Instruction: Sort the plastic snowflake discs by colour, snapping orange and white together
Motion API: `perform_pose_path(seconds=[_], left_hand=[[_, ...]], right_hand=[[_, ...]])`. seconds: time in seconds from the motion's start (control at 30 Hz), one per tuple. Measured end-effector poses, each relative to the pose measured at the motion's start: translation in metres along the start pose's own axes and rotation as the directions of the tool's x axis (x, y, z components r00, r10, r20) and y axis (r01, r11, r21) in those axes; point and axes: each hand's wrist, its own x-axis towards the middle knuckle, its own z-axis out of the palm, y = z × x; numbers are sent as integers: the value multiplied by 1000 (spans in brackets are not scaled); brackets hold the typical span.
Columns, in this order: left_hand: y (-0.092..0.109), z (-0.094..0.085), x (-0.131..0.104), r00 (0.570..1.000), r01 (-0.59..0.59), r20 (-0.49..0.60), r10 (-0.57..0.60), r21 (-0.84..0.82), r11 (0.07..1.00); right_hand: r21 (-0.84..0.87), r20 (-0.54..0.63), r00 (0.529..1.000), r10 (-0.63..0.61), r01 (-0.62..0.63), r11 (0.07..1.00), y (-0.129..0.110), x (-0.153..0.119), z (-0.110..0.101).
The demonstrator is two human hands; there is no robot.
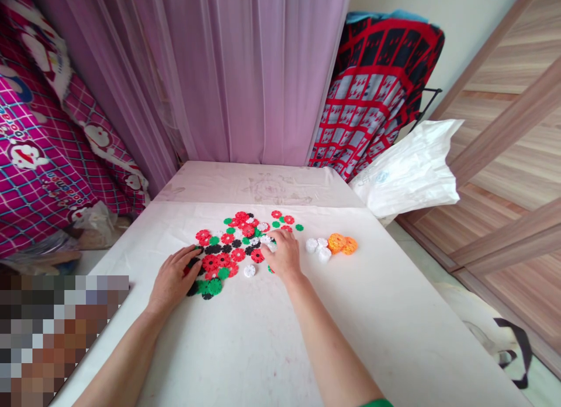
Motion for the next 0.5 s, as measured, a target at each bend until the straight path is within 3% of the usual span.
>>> perform_pose_path(seconds=[0.1,0.2,0.5], left_hand=[[0,0,0,1000,-1,-7,1,3,1000],[0,0,0,1000,-4,-5,4,1,1000],[1,-1,0,1000,0,-2,0,-6,1000]], right_hand=[[126,-35,990,-134,137,982,-10,-34,-3],[126,-32,983,-182,184,975,-19,-57,-2],[47,75,989,-127,123,991,-26,-57,2]])
